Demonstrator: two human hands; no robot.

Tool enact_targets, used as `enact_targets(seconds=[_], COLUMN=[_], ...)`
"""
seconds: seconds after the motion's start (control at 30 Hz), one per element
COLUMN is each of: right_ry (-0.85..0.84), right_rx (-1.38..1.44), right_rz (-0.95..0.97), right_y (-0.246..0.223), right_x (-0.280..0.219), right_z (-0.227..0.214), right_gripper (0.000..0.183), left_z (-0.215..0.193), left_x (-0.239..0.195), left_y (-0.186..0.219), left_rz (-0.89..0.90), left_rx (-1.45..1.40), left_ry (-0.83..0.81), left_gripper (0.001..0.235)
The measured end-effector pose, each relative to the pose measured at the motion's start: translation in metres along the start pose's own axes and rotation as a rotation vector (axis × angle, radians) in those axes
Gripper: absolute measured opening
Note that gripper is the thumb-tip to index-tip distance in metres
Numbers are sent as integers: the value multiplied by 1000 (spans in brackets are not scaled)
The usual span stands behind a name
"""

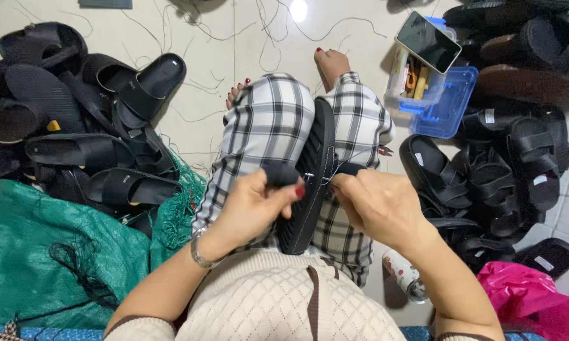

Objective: The person sits on the floor and sews a black sandal using a needle and thread. They hold the sandal with their left hand and use their right hand to push the needle through the sole and pull the thread tight repeatedly.

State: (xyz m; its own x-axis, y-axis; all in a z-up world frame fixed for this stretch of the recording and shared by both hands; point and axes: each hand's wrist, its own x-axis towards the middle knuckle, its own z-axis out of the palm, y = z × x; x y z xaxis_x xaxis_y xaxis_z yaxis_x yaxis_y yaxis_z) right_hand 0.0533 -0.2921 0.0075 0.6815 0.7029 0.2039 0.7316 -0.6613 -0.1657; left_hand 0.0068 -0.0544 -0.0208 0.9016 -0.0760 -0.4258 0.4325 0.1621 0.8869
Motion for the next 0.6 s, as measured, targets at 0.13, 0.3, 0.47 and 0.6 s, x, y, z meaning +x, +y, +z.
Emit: enact_targets(seconds=[0.13,0.3,0.47,0.6], right_ry=[-11,-450,-538,-66], right_rx=[-11,-137,204,706], right_rz=[14,120,374,654], right_y=[-7,-23,6,-4], right_x=[1,-8,-32,-19], right_z=[-6,-56,-85,-52], right_gripper=[20,78,59,43], left_z=[3,22,-2,-23], left_x=[-7,-15,-13,-14], left_y=[3,-6,12,25], left_rz=[174,637,510,448], left_rx=[334,952,610,568], left_ry=[-111,89,44,103], left_gripper=[21,49,64,74])
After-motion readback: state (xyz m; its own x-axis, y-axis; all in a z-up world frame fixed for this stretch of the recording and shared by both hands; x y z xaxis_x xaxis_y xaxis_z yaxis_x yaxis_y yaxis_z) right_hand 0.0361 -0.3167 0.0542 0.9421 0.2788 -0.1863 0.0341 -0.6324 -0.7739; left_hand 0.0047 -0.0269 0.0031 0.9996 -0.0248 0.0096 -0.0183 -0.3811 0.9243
